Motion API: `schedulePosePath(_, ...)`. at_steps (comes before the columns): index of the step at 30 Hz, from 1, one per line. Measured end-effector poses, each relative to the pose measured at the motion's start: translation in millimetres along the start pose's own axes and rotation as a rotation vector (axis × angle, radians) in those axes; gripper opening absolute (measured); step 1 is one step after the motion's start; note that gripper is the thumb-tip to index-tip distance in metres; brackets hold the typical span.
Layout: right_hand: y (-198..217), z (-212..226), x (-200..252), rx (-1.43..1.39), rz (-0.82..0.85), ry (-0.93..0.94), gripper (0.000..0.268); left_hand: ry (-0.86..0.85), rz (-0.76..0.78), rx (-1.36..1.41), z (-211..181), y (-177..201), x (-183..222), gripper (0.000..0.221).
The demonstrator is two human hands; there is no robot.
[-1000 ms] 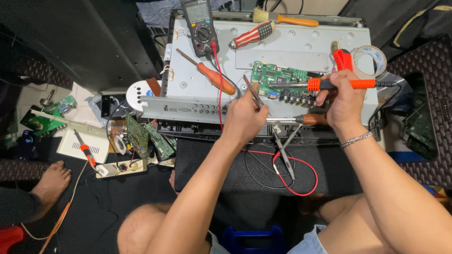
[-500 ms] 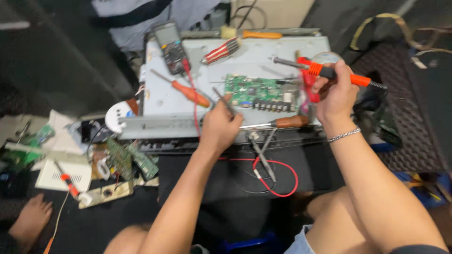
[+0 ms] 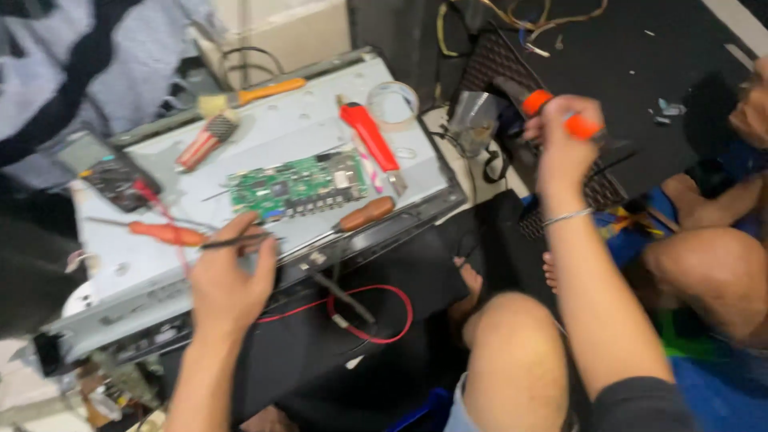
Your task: Repairing a television circuit board using a soldering iron and multimeter probes
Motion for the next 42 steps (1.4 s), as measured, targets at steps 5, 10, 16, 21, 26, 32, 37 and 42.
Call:
schedulePosePath(5,13,-221,15,-0.281,-0.023,-0.55,0.027,-0.11,0.014,-0.201,-12,-3,-1,0.038)
schedulePosePath(10,4,-442,23,-0.722,-0.103,-1.023,0.036,-0.086,-0.032,-0.278,-2,-10,-1,0.036)
schedulePosePath(16,-14,-532,32,-0.807,-0.192,-1.271,0.057,-0.157,-0.089,-0.276,-1,-12,2,0.028)
schedulePosePath(21,-19,-534,30,-0.704,0.078,-1.174,0.059,-0.183,-0.044,-0.36,-4,-6,3,0.024)
schedulePosePath(26,2,-459,45,-0.518,0.161,-1.422,0.047,-0.232,-0.217,-0.185,4,9,0,0.017)
schedulePosePath(32,-8,-210,-3,-0.212,0.305,-0.849,0.036,-0.199,-0.287,0.034,-10,32,-23,0.02)
schedulePosePath(37,-131,82,123,-0.064,0.633,-0.445,0.033,-0.252,-0.346,0.101,-19,38,-37,0.021)
schedulePosePath(42,-254,138,248,0.209,1.18,-0.075,0.049,-0.222,-0.042,-0.028,-14,1,-41,0.041)
Point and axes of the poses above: each hand's wrist, its own x-axis away from the middle knuckle, its own y-axis out of the back of the hand, z = x × y, the point moved 6 cm from there along -x, towards the middle knuckle, and after that the axes turned 14 degrees about -y, right-handed, at the moved point
